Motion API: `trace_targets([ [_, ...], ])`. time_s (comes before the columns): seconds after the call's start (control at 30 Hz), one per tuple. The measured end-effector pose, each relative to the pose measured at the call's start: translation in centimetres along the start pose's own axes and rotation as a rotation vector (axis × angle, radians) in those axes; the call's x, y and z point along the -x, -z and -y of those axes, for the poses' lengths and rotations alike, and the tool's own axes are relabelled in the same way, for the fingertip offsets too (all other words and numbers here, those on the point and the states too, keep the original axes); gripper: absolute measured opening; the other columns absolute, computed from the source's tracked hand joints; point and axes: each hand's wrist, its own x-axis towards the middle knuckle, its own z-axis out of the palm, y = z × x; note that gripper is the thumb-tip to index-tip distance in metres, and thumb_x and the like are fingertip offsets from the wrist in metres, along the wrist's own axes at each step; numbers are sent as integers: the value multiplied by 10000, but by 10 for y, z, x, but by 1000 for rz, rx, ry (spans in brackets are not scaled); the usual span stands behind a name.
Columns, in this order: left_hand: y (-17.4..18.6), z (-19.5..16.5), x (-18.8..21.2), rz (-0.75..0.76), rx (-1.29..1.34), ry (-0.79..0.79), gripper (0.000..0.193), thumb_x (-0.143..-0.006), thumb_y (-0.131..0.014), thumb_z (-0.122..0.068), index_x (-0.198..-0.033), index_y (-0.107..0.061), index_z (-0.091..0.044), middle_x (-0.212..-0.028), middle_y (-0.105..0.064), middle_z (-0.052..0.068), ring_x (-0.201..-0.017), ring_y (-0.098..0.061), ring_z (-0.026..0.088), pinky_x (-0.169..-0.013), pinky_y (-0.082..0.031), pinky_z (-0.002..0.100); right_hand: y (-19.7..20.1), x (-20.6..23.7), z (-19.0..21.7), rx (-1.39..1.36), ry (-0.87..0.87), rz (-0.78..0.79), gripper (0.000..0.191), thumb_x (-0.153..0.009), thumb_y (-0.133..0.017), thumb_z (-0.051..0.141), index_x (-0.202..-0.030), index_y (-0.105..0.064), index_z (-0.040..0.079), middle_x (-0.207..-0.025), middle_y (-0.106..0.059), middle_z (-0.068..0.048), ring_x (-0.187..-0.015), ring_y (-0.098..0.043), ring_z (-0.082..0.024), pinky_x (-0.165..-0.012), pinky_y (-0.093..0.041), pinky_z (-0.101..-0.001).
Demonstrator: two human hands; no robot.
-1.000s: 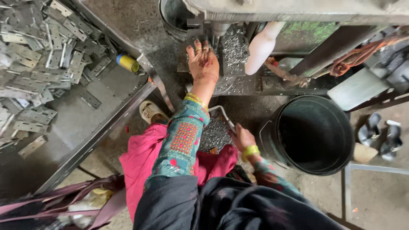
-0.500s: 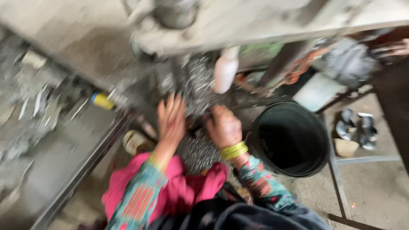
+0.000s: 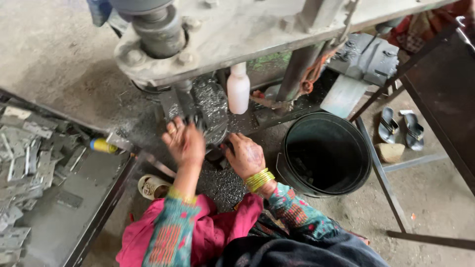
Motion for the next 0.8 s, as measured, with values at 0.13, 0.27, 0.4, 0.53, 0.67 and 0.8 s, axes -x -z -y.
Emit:
trace_targets([
  [0.13,-13,17,15,-29,-84,-95,314,-935,-555,-213,-1204,-716,-196,-1603,-471,-8,-1472,-395,280,-1127,-282,551,-4,-3,0,19,-7,-7,238,-854,-705,243,-1012,-649,74,-976,-692,-127,-952,-679,-353,-789,-545,-476],
  [0.27,-17,9,-4,90,-151,-69,433,-912,-553,-363,-1263,-682,-146,-1605,-433,4,-1493,-333,291,-1148,-189,583,-6,2,-3,50,-29,40,231,-888,-713,278,-990,-648,80,-964,-690,-139,-959,-678,-355,-798,-535,-491],
  [0.4,-21,4,-4,147,-136,15,421,-989,-505,-279,-1380,-635,-195,-1635,-421,-40,-1540,-310,259,-1228,-119,595,-10,13,-11,114,9,119,312,-834,-735,310,-1008,-631,72,-919,-688,-157,-885,-690,-367,-745,-543,-494],
  [0.53,-42,19,-2,51,-77,-47,487,-982,-489,-341,-1430,-592,-179,-1579,-450,-13,-1509,-310,257,-1221,-112,611,-24,17,-25,159,83,226,347,-862,-713,337,-1030,-604,53,-849,-687,-169,-747,-703,-369,-636,-554,-487],
  [0.67,-66,26,-24,-59,338,60,426,-1021,-442,-246,-1430,-542,-181,-1586,-466,62,-1496,-350,250,-1173,-158,591,-40,16,-47,421,326,331,246,-981,-606,273,-1041,-579,36,-752,-686,-113,-667,-709,-283,-547,-561,-418],
  [0.8,-62,12,-26,-47,-54,29,421,-1019,-435,-212,-1416,-542,-126,-1563,-498,57,-1490,-373,256,-1209,-158,574,-50,14,-62,440,471,347,396,-973,-610,348,-1090,-575,-28,-750,-684,-130,-658,-704,-309,-524,-553,-429],
])
